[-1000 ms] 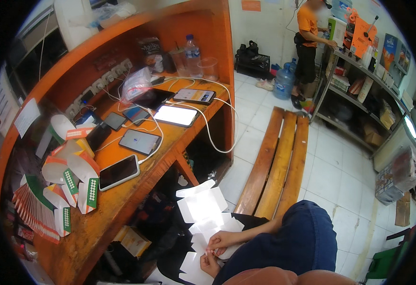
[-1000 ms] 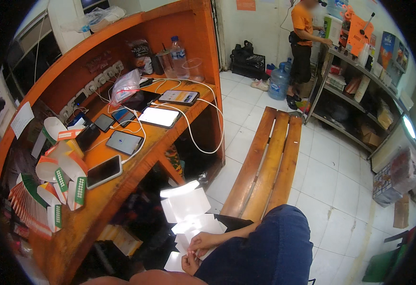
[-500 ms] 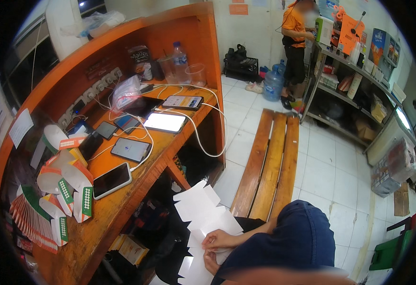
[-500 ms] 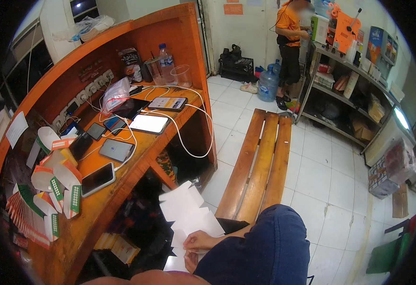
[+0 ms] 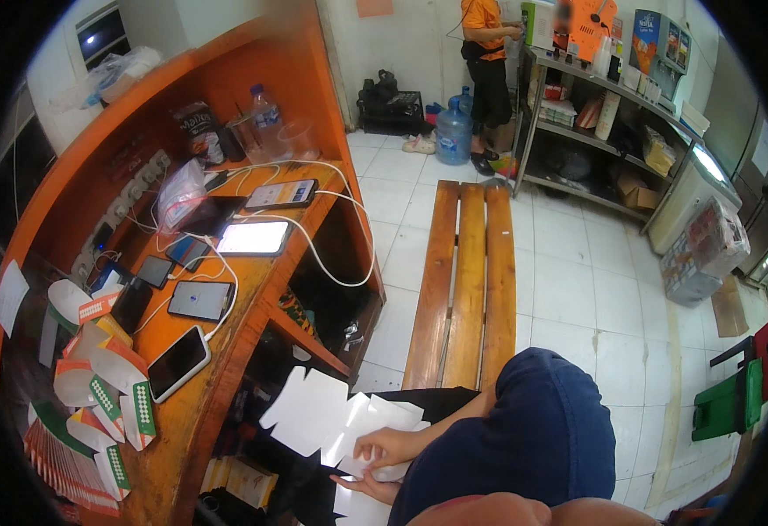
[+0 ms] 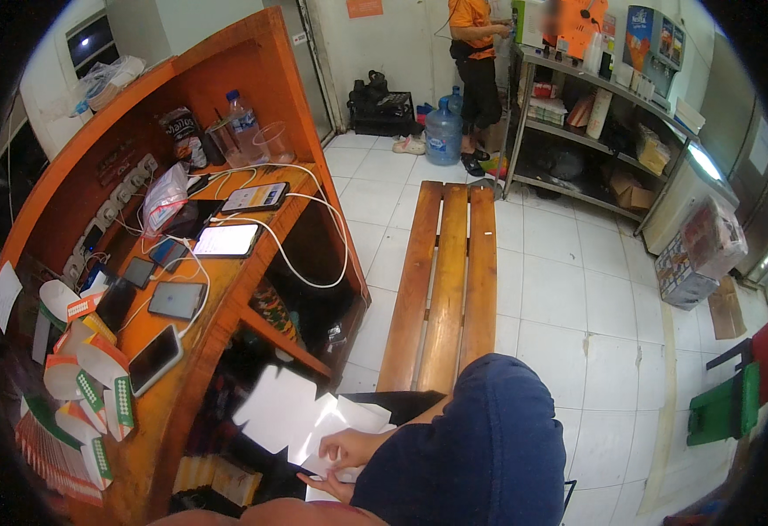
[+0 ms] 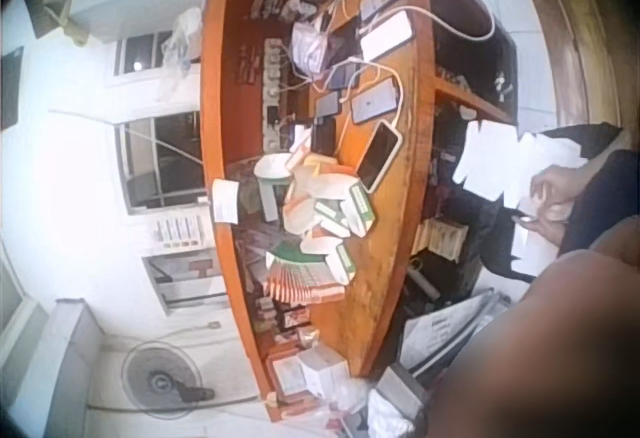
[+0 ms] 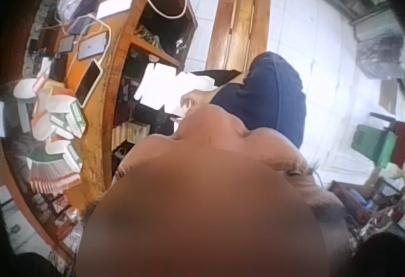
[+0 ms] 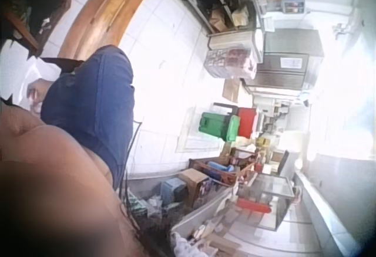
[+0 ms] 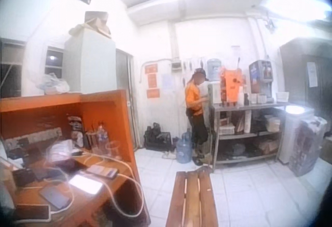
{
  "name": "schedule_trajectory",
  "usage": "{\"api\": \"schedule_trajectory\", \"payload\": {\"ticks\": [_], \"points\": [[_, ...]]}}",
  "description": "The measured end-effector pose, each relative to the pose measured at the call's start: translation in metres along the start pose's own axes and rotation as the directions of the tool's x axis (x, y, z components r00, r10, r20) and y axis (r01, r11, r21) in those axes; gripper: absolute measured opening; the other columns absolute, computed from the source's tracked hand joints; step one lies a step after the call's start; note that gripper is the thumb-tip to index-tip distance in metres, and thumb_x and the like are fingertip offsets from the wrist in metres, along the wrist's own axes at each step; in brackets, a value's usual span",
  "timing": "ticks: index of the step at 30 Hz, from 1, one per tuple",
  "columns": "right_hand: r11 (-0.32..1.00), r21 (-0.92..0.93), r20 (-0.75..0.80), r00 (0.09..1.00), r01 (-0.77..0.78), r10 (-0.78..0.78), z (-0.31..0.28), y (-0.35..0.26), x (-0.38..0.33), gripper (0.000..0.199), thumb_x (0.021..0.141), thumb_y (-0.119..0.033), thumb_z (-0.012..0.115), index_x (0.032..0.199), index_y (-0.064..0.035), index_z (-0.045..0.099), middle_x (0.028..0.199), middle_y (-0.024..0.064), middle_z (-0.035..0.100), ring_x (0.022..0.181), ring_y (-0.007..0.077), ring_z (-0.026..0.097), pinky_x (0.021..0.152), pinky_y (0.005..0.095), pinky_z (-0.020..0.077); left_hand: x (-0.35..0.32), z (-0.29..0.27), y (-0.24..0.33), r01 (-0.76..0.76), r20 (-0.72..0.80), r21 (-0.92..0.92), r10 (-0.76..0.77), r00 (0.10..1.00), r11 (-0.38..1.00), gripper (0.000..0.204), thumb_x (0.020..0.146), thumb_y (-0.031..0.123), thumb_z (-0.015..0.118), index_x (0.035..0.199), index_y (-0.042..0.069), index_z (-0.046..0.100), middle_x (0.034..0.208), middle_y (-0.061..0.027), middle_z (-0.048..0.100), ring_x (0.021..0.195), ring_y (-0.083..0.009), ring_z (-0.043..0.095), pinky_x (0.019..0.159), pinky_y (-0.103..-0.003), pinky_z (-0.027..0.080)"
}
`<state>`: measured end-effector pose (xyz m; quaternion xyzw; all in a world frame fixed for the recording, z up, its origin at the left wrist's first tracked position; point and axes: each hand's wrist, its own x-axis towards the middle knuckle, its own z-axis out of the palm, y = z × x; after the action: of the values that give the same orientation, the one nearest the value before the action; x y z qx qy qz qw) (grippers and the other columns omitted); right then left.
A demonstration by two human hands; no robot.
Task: The person folds flat cardboard pieces into small rectangular boxes by hand, aligning edges and creasing flaps. They place completed boxes on a wooden counter and continue folding more pieces from a stack.
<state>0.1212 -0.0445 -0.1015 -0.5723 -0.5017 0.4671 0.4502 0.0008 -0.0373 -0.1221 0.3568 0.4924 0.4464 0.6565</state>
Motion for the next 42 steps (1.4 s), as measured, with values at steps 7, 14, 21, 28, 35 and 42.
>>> {"api": "schedule_trajectory", "payload": {"ticks": [7,14,21,28,35,42], "points": [[1.000,0.015,-0.255,0.967,0.011,-0.007,-0.004,-0.026,0.009,0.055,0.079,-0.042,0.075,0.110,-0.0047,0.050,0.087,0.0061,0.047,0.067,0.0129,0.054,0.053,0.0245,0.0455,0.004,0.004,0.010,-0.406,0.224,0.212,0.361,0.905,0.889,0.041,0.092,0.025,0.048,0.120,-0.005,0.052,0.120,-0.0217,0.049,0.108,-0.0322,0.051,0.095,-0.042,0.040],[0.842,0.532,-0.193,0.957,-0.083,0.217,-0.030,-0.056,0.007,0.026,0.091,-0.025,0.063,0.105,-0.0053,0.053,0.100,0.0079,0.060,0.095,0.0142,0.060,0.068,0.0272,0.0562,-0.009,0.017,0.044,-0.581,0.302,0.394,0.497,0.814,0.712,0.032,0.095,0.014,0.044,0.120,-0.006,0.050,0.109,-0.0210,0.055,0.101,-0.0292,0.054,0.089,-0.035,0.043],[0.967,-0.256,-0.269,0.961,-0.004,-0.067,-0.026,-0.060,-0.008,0.030,0.086,-0.020,0.067,0.111,-0.0055,0.059,0.108,0.0113,0.061,0.100,0.0221,0.059,0.081,0.0329,0.0494,0.006,0.010,0.052,-0.227,-0.012,-0.116,0.227,0.974,0.967,0.019,0.098,0.014,0.049,0.111,0.000,0.049,0.098,-0.0069,0.055,0.091,-0.0153,0.054,0.077,-0.026,0.045],[0.989,0.110,-0.245,0.967,0.102,-0.073,-0.018,-0.062,-0.006,0.031,0.081,-0.018,0.072,0.107,-0.0045,0.065,0.101,0.0115,0.065,0.095,0.0234,0.061,0.082,0.0324,0.0503,0.006,-0.001,0.049,-0.097,-0.015,0.000,0.097,0.995,0.995,0.025,0.099,0.023,0.047,0.114,0.004,0.050,0.103,-0.0102,0.056,0.096,-0.0190,0.057,0.084,-0.030,0.048],[0.992,0.056,-0.260,0.961,0.114,-0.096,-0.011,-0.059,-0.006,0.024,0.082,-0.014,0.070,0.102,-0.0009,0.066,0.094,0.0106,0.067,0.084,0.0161,0.063,0.070,0.0266,0.0519,0.008,0.000,0.050,-0.294,0.083,-0.025,0.295,0.952,0.956,0.018,0.097,0.016,0.049,0.109,0.003,0.049,0.101,-0.0104,0.058,0.087,-0.0177,0.060,0.078,-0.030,0.051],[0.969,0.244,-0.237,0.972,0.051,0.008,-0.006,-0.060,0.000,0.023,0.081,-0.013,0.070,0.101,-0.0009,0.065,0.092,0.0102,0.067,0.084,0.0154,0.063,0.069,0.0260,0.0518,0.008,-0.008,0.053,-0.419,0.126,0.014,0.414,0.901,0.908,0.025,0.084,0.002,0.061,0.107,0.000,0.052,0.108,-0.0128,0.059,0.096,-0.0214,0.061,0.087,-0.032,0.050]]}}
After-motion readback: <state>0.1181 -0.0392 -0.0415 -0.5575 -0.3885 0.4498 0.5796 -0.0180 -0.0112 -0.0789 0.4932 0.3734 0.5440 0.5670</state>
